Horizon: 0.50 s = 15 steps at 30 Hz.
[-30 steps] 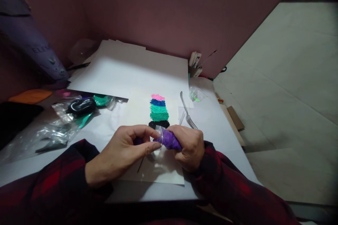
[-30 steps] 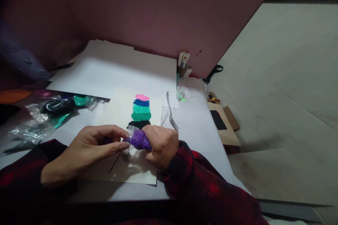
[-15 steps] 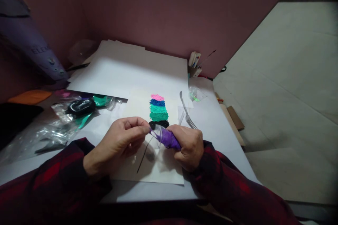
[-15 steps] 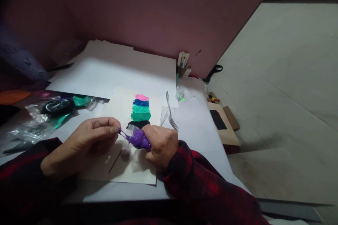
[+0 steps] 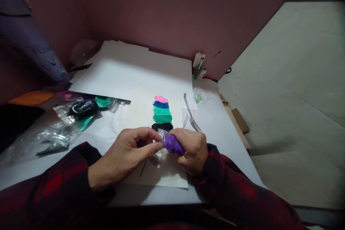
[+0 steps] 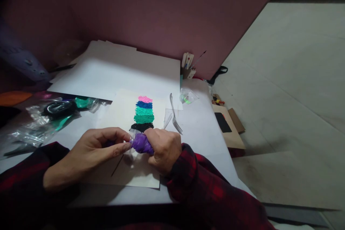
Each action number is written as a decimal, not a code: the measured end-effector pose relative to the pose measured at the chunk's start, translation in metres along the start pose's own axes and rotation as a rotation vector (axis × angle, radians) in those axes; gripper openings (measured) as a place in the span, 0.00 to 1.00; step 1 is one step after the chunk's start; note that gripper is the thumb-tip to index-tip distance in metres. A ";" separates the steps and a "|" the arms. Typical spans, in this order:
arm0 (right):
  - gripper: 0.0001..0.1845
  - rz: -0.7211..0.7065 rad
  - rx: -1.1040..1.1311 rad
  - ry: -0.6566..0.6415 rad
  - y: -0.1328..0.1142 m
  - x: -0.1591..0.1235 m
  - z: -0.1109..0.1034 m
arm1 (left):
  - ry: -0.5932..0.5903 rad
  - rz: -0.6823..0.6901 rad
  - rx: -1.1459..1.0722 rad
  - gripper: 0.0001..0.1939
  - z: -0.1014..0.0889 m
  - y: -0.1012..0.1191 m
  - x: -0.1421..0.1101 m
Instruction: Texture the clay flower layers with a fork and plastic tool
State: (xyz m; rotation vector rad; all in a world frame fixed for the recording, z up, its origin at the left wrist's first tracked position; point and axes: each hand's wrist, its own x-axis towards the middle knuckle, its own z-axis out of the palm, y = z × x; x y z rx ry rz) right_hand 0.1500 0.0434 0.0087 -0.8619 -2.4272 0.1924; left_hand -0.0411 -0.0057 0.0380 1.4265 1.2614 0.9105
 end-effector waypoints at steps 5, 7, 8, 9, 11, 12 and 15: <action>0.16 0.010 -0.008 -0.005 -0.001 0.001 -0.001 | 0.053 0.021 0.040 0.08 0.001 -0.003 0.000; 0.16 0.029 -0.012 0.008 -0.001 0.001 -0.001 | 0.124 -0.004 0.030 0.07 0.001 -0.004 0.000; 0.16 0.034 -0.013 0.014 -0.001 0.001 -0.001 | 0.150 -0.018 0.022 0.08 0.000 -0.004 0.000; 0.16 0.037 -0.013 0.020 -0.001 0.000 -0.001 | 0.163 -0.032 0.011 0.08 0.000 -0.004 0.000; 0.16 0.037 -0.015 0.023 0.000 0.000 -0.001 | 0.137 -0.056 -0.023 0.08 0.000 -0.004 0.001; 0.16 0.036 -0.014 0.020 0.000 0.000 0.000 | 0.110 -0.062 -0.043 0.08 -0.001 -0.004 0.001; 0.16 0.028 -0.004 0.014 0.001 0.000 0.000 | 0.058 -0.064 -0.089 0.08 0.000 -0.002 0.001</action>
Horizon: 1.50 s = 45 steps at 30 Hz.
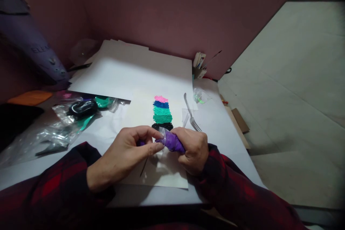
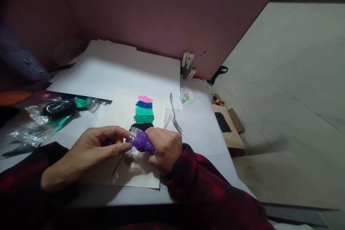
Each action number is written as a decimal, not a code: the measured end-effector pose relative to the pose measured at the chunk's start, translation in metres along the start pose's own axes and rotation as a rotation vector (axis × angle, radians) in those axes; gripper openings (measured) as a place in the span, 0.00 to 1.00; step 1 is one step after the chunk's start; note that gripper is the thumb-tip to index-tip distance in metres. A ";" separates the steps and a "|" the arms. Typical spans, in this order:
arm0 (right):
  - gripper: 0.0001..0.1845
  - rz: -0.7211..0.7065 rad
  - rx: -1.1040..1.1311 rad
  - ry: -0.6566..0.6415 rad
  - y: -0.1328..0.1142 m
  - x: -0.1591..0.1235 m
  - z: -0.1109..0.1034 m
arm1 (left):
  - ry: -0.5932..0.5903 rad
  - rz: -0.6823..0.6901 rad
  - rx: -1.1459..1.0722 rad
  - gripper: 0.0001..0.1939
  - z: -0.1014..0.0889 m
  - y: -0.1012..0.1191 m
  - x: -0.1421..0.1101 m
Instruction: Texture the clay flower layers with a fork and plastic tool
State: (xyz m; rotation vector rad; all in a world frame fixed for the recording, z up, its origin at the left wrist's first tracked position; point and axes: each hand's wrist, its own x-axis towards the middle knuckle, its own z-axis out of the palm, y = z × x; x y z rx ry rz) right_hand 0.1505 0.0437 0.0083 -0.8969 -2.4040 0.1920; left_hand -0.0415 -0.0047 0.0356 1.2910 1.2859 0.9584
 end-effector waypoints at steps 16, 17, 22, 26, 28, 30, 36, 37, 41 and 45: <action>0.17 -0.013 -0.024 0.013 0.000 0.000 0.001 | 0.140 -0.108 -0.141 0.09 -0.001 0.002 0.000; 0.17 -0.008 -0.026 0.012 0.000 0.000 0.001 | 0.137 -0.123 -0.169 0.09 -0.001 0.002 0.000; 0.16 0.001 0.004 0.003 -0.001 0.001 -0.001 | 0.030 -0.111 -0.132 0.07 0.000 0.003 -0.001; 0.16 -0.004 0.005 -0.009 -0.002 0.002 -0.001 | -0.038 -0.091 -0.114 0.07 0.001 0.003 -0.001; 0.16 -0.012 -0.003 -0.011 -0.002 0.002 -0.001 | -0.040 -0.084 -0.089 0.06 0.001 0.003 -0.001; 0.17 -0.017 -0.008 -0.008 -0.002 0.001 0.000 | -0.041 -0.072 -0.058 0.06 0.001 0.005 -0.001; 0.16 -0.005 -0.024 0.003 0.000 0.001 0.000 | 0.100 -0.091 -0.040 0.07 -0.001 0.004 0.001; 0.16 -0.005 -0.031 0.006 0.000 0.000 0.000 | 0.107 -0.090 -0.048 0.07 -0.001 0.004 0.001; 0.16 -0.011 -0.043 0.006 0.001 0.000 0.000 | 0.026 -0.084 -0.090 0.08 0.000 0.004 -0.001; 0.17 -0.014 -0.026 0.001 0.002 0.000 0.000 | -0.063 -0.111 -0.191 0.10 0.000 0.000 -0.001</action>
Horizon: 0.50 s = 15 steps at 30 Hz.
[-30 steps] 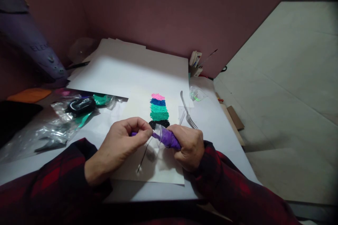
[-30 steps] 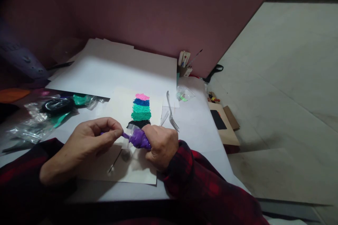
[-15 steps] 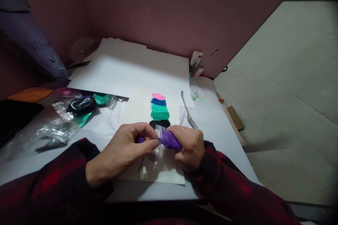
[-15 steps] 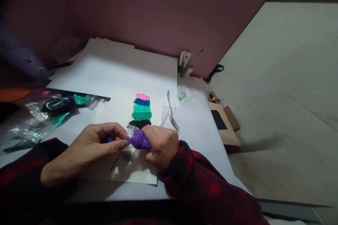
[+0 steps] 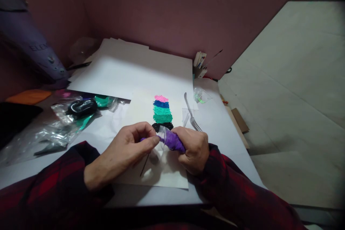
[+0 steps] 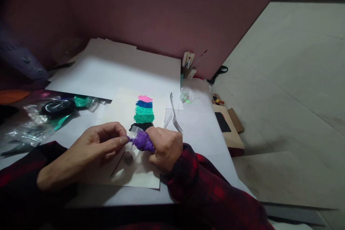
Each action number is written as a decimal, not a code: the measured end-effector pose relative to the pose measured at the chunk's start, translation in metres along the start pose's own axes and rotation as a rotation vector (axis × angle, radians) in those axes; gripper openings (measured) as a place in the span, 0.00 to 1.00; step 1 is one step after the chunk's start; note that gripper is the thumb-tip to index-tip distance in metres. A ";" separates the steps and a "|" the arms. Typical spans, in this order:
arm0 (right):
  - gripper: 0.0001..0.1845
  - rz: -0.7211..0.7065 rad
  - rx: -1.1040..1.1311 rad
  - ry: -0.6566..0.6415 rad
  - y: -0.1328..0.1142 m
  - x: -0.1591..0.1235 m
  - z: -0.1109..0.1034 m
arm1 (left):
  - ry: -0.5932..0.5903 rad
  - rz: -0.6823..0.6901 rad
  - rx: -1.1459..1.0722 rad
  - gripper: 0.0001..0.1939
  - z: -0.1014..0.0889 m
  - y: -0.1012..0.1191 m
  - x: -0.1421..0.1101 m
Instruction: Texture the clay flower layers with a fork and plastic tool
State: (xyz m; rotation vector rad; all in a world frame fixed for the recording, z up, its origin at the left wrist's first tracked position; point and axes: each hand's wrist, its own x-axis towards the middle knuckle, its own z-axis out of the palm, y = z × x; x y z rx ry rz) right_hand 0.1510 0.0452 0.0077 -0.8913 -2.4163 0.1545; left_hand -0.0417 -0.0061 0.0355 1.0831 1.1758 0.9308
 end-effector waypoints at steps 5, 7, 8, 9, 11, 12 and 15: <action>0.17 0.001 0.001 0.006 0.000 0.000 0.000 | 0.031 0.031 -0.088 0.07 -0.003 -0.003 0.001; 0.17 0.000 0.000 0.005 0.000 0.000 0.000 | 0.038 0.039 -0.072 0.06 -0.003 -0.003 0.001; 0.16 0.000 0.000 0.006 0.000 0.000 0.000 | 0.033 0.036 -0.050 0.07 -0.003 -0.002 0.000; 0.16 -0.001 0.000 0.006 0.000 0.000 0.000 | 0.023 0.027 -0.028 0.08 -0.003 -0.002 0.000; 0.16 -0.005 -0.005 0.009 0.001 0.000 0.001 | 0.009 0.005 -0.005 0.09 -0.002 -0.002 -0.001; 0.16 -0.007 -0.008 0.009 0.001 0.000 0.001 | 0.007 -0.003 -0.007 0.10 -0.002 -0.002 -0.001; 0.16 -0.005 -0.010 0.002 0.001 0.000 0.001 | 0.031 0.006 -0.008 0.08 0.001 0.000 -0.001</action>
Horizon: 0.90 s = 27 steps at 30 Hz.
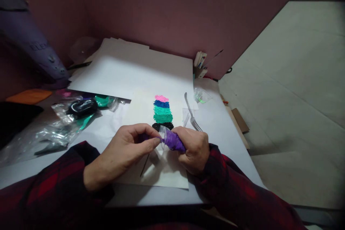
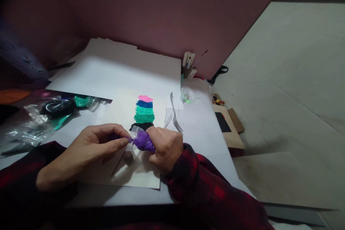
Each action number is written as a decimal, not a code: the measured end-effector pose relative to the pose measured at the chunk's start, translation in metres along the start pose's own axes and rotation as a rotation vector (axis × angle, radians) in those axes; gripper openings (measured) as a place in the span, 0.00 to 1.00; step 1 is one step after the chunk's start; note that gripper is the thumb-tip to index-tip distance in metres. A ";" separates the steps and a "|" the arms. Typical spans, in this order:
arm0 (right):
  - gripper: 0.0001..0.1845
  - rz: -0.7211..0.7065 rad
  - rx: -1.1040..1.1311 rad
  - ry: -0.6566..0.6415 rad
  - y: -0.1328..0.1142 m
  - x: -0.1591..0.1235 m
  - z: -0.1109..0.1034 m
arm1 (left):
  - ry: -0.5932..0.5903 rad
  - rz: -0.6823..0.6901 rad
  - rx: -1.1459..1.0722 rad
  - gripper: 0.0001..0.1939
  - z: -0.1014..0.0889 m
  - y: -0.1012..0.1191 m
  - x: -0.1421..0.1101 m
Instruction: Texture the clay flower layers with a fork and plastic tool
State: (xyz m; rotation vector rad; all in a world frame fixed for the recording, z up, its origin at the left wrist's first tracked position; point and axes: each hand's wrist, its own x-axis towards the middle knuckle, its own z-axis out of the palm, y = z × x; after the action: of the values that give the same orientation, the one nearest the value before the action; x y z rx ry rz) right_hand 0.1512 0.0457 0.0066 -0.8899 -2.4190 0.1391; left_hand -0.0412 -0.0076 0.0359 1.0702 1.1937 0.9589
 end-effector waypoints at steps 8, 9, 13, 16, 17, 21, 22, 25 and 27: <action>0.17 0.007 0.009 0.014 -0.002 0.001 0.000 | 0.021 0.024 0.053 0.06 -0.001 0.006 -0.001; 0.17 0.009 0.009 0.011 -0.002 0.001 0.000 | 0.010 0.009 0.051 0.07 -0.001 0.005 -0.001; 0.17 0.012 0.007 -0.004 -0.003 0.001 -0.002 | -0.032 -0.037 0.037 0.07 0.000 0.003 -0.001; 0.17 0.016 0.007 -0.007 -0.003 0.002 -0.002 | -0.036 -0.020 0.022 0.07 -0.001 0.002 0.000; 0.16 0.017 0.012 -0.009 -0.003 0.002 -0.002 | -0.031 -0.001 0.018 0.06 -0.001 0.001 0.000; 0.16 0.020 0.023 -0.008 -0.003 0.002 -0.001 | -0.021 0.059 0.036 0.06 -0.002 -0.001 0.001; 0.16 0.021 0.021 -0.010 -0.003 0.001 -0.001 | -0.021 0.059 0.052 0.06 -0.002 -0.001 0.002; 0.17 0.016 0.014 -0.028 -0.004 0.001 -0.002 | -0.023 0.061 0.101 0.07 -0.001 0.001 0.001; 0.17 0.011 0.012 -0.035 -0.004 0.001 -0.002 | -0.030 0.054 0.106 0.07 0.000 0.001 0.001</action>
State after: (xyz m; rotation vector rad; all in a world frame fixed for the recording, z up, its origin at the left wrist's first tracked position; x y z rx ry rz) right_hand 0.1487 0.0429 0.0099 -0.9030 -2.4429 0.1744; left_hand -0.0412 -0.0059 0.0365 1.2027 1.2073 0.9263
